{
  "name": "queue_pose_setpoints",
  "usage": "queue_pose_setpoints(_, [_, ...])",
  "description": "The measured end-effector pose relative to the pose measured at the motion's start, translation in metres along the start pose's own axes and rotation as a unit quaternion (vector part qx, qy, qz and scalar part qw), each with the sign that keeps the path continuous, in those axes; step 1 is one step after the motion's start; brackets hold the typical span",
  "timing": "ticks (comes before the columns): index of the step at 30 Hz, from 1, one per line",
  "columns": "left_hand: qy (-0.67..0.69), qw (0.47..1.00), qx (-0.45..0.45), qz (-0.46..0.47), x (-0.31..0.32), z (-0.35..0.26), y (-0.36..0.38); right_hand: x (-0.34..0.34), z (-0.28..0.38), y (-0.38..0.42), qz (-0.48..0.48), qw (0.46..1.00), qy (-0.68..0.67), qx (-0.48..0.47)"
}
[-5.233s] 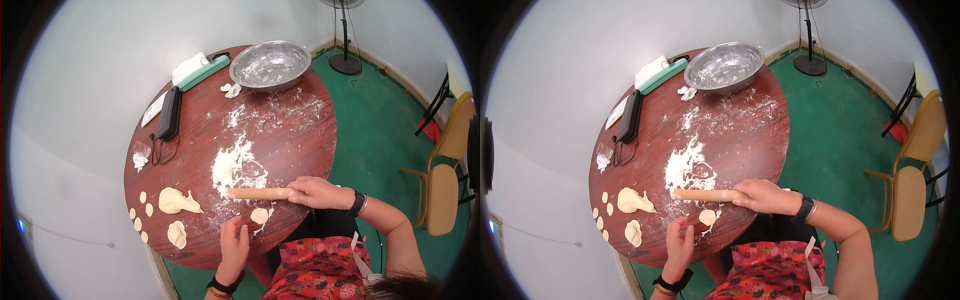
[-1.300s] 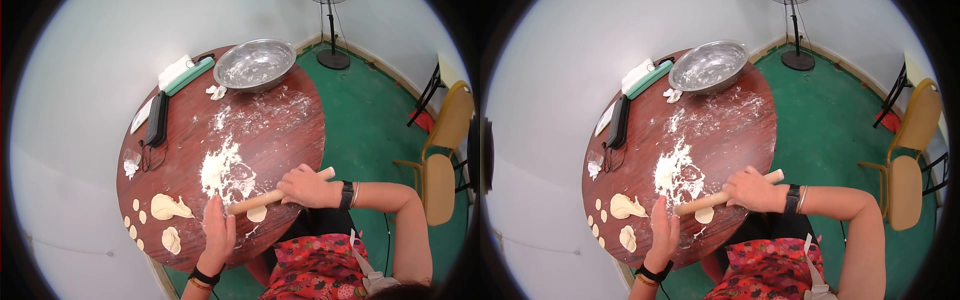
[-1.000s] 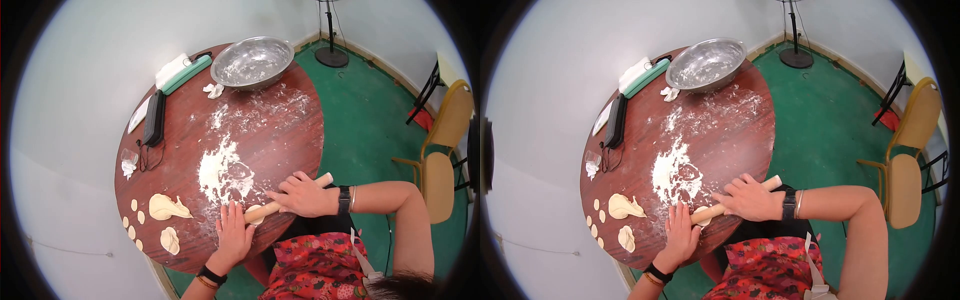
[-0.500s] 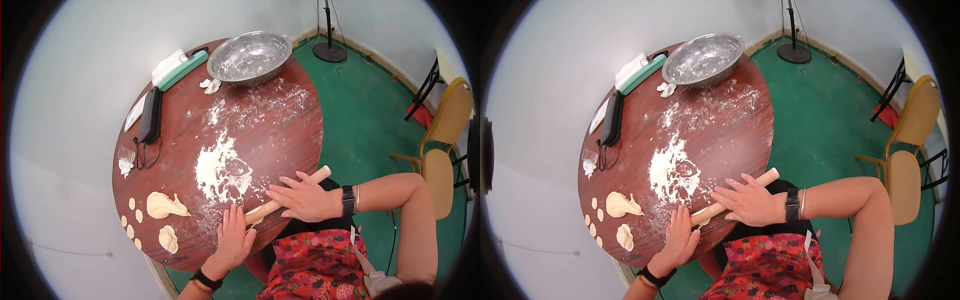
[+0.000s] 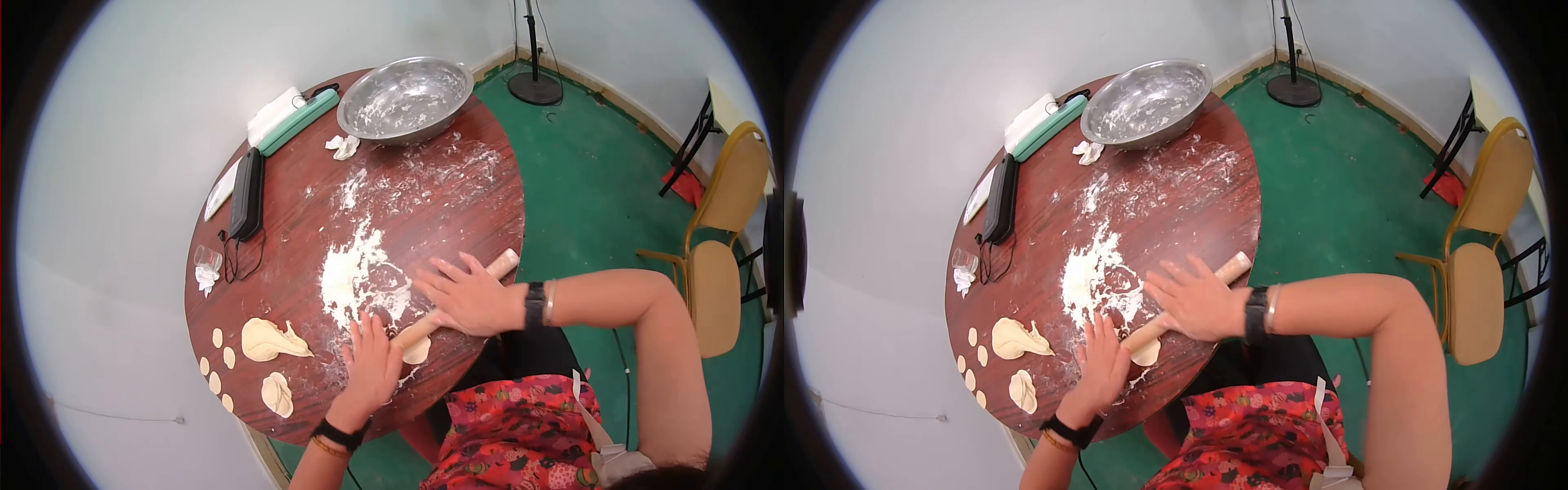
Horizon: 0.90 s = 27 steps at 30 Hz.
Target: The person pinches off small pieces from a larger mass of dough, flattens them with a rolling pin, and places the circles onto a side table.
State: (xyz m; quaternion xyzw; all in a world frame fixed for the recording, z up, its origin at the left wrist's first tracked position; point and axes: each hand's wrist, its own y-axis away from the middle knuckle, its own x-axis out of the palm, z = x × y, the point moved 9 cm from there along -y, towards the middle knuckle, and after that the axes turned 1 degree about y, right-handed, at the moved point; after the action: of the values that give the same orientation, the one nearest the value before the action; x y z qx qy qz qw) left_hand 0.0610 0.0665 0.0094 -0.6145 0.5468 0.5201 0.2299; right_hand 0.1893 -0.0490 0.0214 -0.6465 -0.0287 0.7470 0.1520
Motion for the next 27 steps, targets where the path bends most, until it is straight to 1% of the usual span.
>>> queue_pose_setpoints(1, [0.006,1.000,0.003,0.017,0.006,-0.005,0.010,-0.003,0.007,0.012,0.008,1.000,-0.001,-0.012])
queue_pose_setpoints(4, [0.009,0.999,0.041,0.011,0.017,-0.017,0.036,-0.001,0.018,0.037,0.052,0.998,-0.031,-0.030])
queue_pose_setpoints(8, [-0.009,0.999,0.035,-0.007,0.013,-0.010,0.019,-0.003,0.013,0.025,0.041,0.999,-0.015,-0.006])
queue_pose_setpoints(10, [-0.014,1.000,0.012,-0.014,0.001,-0.004,0.003,0.001,0.002,0.005,0.012,1.000,0.012,0.007])
queue_pose_setpoints(11, [-0.017,1.000,0.001,-0.020,-0.002,0.002,-0.005,-0.007,0.000,-0.003,-0.043,0.999,0.023,0.002])
queue_pose_setpoints(12, [-0.020,0.999,-0.010,-0.024,-0.004,0.007,-0.011,-0.005,-0.003,-0.009,-0.029,1.000,-0.002,-0.008])
queue_pose_setpoints(14, [0.031,0.998,-0.036,-0.042,-0.010,0.015,-0.018,-0.001,-0.008,-0.018,0.000,0.998,-0.050,-0.028])
queue_pose_setpoints(15, [0.062,0.995,-0.057,-0.050,-0.010,0.021,-0.020,-0.006,-0.008,-0.019,-0.035,0.996,-0.073,-0.040])
queue_pose_setpoints(16, [0.094,0.991,-0.076,-0.058,-0.010,0.025,-0.020,0.001,-0.008,-0.020,0.001,0.997,-0.069,-0.044])
queue_pose_setpoints(18, [0.071,0.985,-0.035,-0.151,-0.021,0.018,-0.010,0.015,-0.008,-0.018,0.073,0.994,-0.060,-0.048])
queue_pose_setpoints(19, [0.058,0.979,-0.013,-0.196,-0.027,0.014,-0.003,0.012,-0.010,-0.017,0.061,0.995,-0.063,-0.042])
queue_pose_setpoints(21, [0.035,0.960,0.088,-0.262,-0.041,-0.013,0.014,0.009,-0.012,-0.015,0.036,0.996,-0.070,-0.033])
queue_pose_setpoints(22, [0.022,0.946,0.135,-0.294,-0.046,-0.027,0.025,0.012,-0.014,-0.015,0.051,0.995,-0.087,-0.027])
queue_pose_setpoints(23, [-0.003,0.940,0.162,-0.301,-0.044,-0.037,0.032,0.014,-0.017,-0.017,0.067,0.992,-0.103,-0.023])
queue_pose_setpoints(27, [0.023,0.955,0.226,-0.189,-0.013,-0.053,0.034,0.027,-0.025,-0.024,0.168,0.972,-0.163,0.016])
